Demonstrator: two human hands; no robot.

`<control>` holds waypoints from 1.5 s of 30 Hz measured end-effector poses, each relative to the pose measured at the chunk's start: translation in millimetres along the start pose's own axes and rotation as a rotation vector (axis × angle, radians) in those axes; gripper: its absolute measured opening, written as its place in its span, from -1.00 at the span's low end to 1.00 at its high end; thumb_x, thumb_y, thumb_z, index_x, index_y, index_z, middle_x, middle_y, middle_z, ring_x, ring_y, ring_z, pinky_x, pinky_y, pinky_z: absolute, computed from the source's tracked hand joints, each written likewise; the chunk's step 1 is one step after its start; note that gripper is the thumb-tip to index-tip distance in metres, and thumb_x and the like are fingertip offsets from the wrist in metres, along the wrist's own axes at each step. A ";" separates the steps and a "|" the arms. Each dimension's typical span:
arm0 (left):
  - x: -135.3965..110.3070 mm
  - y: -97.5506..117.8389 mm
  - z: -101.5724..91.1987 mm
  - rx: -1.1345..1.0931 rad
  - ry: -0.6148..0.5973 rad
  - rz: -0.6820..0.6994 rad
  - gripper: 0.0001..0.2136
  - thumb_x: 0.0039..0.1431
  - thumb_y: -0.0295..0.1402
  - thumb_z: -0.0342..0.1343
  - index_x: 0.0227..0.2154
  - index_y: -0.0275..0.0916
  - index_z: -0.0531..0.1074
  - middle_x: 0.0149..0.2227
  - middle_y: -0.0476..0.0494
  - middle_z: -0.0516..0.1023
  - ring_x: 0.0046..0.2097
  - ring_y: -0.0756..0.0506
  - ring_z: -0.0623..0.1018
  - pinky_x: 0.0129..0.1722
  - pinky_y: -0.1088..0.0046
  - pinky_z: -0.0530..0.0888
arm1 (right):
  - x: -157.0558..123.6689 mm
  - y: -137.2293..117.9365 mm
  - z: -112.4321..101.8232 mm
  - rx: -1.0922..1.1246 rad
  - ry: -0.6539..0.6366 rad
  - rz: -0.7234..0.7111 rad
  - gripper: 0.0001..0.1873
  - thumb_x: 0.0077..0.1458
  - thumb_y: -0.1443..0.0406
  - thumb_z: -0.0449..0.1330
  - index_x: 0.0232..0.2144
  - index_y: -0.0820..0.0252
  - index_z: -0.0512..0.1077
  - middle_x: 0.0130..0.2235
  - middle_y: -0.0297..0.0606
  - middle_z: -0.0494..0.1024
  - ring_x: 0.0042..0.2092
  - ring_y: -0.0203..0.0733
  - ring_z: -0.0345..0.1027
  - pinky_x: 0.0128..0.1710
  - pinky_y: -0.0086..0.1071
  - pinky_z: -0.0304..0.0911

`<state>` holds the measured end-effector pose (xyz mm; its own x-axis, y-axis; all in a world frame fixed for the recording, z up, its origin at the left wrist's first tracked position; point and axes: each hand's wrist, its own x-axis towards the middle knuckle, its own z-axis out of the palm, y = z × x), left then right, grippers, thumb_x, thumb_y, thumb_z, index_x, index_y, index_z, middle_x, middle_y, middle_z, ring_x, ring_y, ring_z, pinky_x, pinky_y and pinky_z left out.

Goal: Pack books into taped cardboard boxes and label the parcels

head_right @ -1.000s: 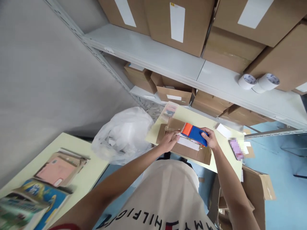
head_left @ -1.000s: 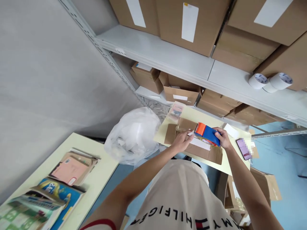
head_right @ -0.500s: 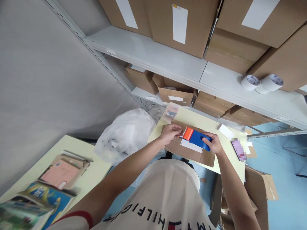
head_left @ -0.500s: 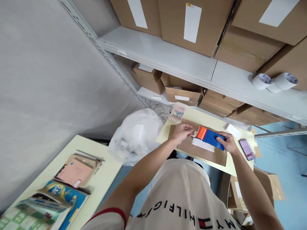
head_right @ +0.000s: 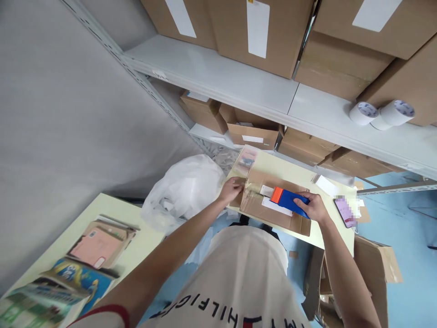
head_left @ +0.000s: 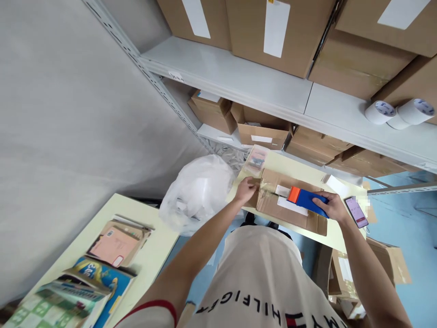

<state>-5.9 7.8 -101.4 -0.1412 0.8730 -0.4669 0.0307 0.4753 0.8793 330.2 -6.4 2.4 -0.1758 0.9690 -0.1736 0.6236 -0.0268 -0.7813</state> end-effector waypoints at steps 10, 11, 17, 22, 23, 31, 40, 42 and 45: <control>-22.9 -11.7 2.6 0.535 -0.010 0.275 -0.28 0.25 -0.08 0.04 0.35 -0.33 -0.02 0.35 -0.52 0.14 0.37 -0.30 0.21 0.25 0.09 0.27 | -3.9 10.4 9.4 0.015 0.026 0.024 -0.51 -0.05 -0.09 0.26 -0.28 0.17 0.63 -0.30 -0.18 0.69 -0.32 -0.01 0.58 -0.30 -0.24 0.51; -25.5 -4.6 3.2 0.649 -0.073 0.403 -0.16 0.16 -0.01 0.12 0.37 -0.32 -0.06 0.39 -0.51 0.02 0.41 -0.34 0.06 0.30 0.02 0.16 | -3.7 10.9 7.8 0.024 0.024 0.026 -0.50 -0.05 -0.10 0.26 -0.28 0.17 0.63 -0.30 -0.18 0.69 -0.32 -0.02 0.58 -0.31 -0.25 0.51; -27.8 39.6 23.2 1.188 -0.529 0.791 0.28 -0.37 0.13 0.37 0.40 -0.32 -0.11 0.43 -0.53 -0.23 0.43 -0.52 -0.25 0.29 -0.23 -0.33 | 1.9 2.9 -2.6 0.002 -0.039 -0.007 -0.51 -0.03 -0.10 0.24 -0.30 0.15 0.63 -0.26 -0.18 0.69 -0.30 -0.04 0.57 -0.27 -0.26 0.51; -27.9 44.4 26.9 1.308 -0.511 0.708 0.32 -0.38 0.07 0.39 0.40 -0.38 -0.18 0.44 -0.50 -0.20 0.43 -0.47 -0.17 0.32 -0.17 -0.33 | 2.8 -1.4 -19.1 -0.057 -0.102 -0.025 -0.53 -0.02 -0.07 0.24 -0.28 0.16 0.64 -0.28 -0.20 0.69 -0.30 -0.05 0.58 -0.23 -0.26 0.51; -28.8 44.4 26.3 1.324 -0.507 0.704 0.32 -0.38 0.06 0.39 0.40 -0.40 -0.19 0.43 -0.50 -0.20 0.43 -0.47 -0.15 0.32 -0.16 -0.33 | 0.6 1.9 -26.6 -0.064 -0.104 -0.018 -0.52 -0.03 -0.07 0.25 -0.28 0.17 0.64 -0.29 -0.21 0.69 -0.31 -0.05 0.58 -0.25 -0.27 0.51; -29.0 45.2 24.8 1.438 -0.490 0.715 0.28 -0.33 0.11 0.32 0.40 -0.40 -0.17 0.43 -0.52 -0.17 0.42 -0.49 -0.13 0.29 -0.24 -0.38 | -42.7 86.8 -99.3 0.032 -0.034 0.202 -0.48 -0.16 -0.12 0.34 -0.33 0.17 0.65 -0.39 -0.17 0.68 -0.44 -0.07 0.54 -0.44 -0.30 0.51; -51.6 34.4 90.5 1.484 -0.675 0.684 0.32 -0.26 0.31 0.18 0.39 -0.52 -0.25 0.42 -0.61 -0.34 0.43 -0.49 -0.30 0.30 -0.18 -0.39 | -38.6 137.6 -82.7 0.138 -0.033 0.154 -0.45 -0.12 -0.14 0.30 -0.32 0.19 0.65 -0.28 -0.12 0.69 -0.31 0.04 0.58 -0.31 -0.21 0.53; -60.4 30.1 127.2 1.419 -0.727 0.730 0.31 -0.21 0.34 0.12 0.39 -0.53 -0.29 0.42 -0.61 -0.37 0.43 -0.48 -0.34 0.30 -0.17 -0.40 | -37.2 139.0 -80.6 0.146 -0.038 0.144 -0.45 -0.09 -0.13 0.29 -0.30 0.21 0.65 -0.25 -0.11 0.69 -0.28 0.05 0.58 -0.29 -0.20 0.53; -67.6 25.5 174.6 1.298 -0.761 0.815 0.32 -0.18 0.33 0.12 0.38 -0.54 -0.38 0.41 -0.63 -0.38 0.43 -0.46 -0.35 0.30 -0.18 -0.41 | -35.0 136.9 -76.7 0.184 -0.069 0.121 -0.44 -0.07 -0.12 0.29 -0.27 0.22 0.65 -0.23 -0.10 0.69 -0.24 0.08 0.58 -0.25 -0.20 0.52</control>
<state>177.2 -19.9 -63.8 0.7732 0.5851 -0.2446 0.6277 -0.6511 0.4268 480.2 -25.2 -52.6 -0.1642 0.9370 -0.3082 0.4946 -0.1921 -0.8476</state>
